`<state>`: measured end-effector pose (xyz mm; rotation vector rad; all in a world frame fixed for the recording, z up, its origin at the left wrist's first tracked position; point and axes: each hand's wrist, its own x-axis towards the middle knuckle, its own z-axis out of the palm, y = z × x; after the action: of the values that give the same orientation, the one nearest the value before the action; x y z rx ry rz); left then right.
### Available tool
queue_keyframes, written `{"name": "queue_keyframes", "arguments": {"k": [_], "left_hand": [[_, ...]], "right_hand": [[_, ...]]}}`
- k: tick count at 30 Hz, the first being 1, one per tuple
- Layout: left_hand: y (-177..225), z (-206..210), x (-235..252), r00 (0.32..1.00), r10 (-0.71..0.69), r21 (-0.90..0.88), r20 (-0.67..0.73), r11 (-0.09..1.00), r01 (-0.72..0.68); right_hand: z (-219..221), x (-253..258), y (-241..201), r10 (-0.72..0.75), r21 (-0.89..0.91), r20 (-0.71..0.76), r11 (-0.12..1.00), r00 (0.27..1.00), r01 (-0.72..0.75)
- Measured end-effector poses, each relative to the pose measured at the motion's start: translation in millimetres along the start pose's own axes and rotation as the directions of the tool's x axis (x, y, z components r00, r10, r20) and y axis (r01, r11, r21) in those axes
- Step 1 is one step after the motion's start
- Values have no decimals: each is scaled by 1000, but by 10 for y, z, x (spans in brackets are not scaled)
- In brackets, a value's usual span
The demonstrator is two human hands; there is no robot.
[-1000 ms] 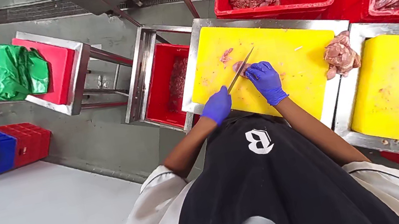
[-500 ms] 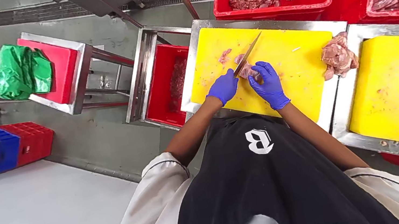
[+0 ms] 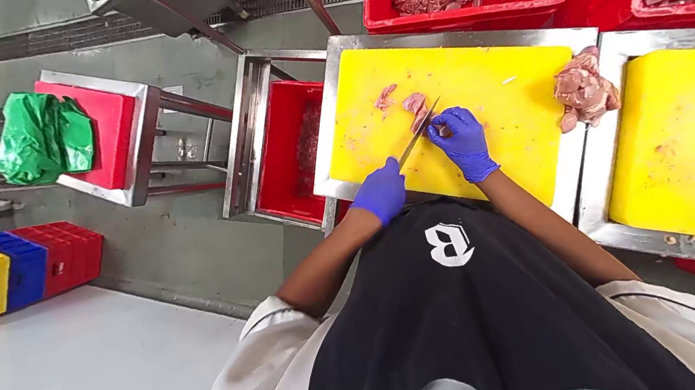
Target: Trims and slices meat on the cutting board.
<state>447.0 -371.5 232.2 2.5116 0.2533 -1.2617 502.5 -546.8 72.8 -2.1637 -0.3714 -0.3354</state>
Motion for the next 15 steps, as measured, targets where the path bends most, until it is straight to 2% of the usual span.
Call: {"name": "queue_keyframes", "arguments": {"k": [2,4,7,10,13,15], "left_hand": [[-84,-10,-139,999,-33,41,35,999,31],[-73,70,61,1000,0,23,11,1000,-1],[195,-1,552,994,106,-14,-35,994,-107],[393,-87,643,989,139,-13,-41,990,-140],[298,-108,662,983,176,-32,-58,984,-178],[133,-163,593,975,210,-136,-76,966,-219]], "right_hand": [[-13,-2,22,-24,24,-13,999,1000,24],[-25,-41,22,-49,31,-27,998,998,49],[-83,-9,-2,-65,30,1,997,998,64],[-190,1,-45,-28,28,90,999,996,26],[-336,-17,-78,43,37,189,998,981,-51],[-402,-72,-78,79,58,177,994,981,-91]]}}
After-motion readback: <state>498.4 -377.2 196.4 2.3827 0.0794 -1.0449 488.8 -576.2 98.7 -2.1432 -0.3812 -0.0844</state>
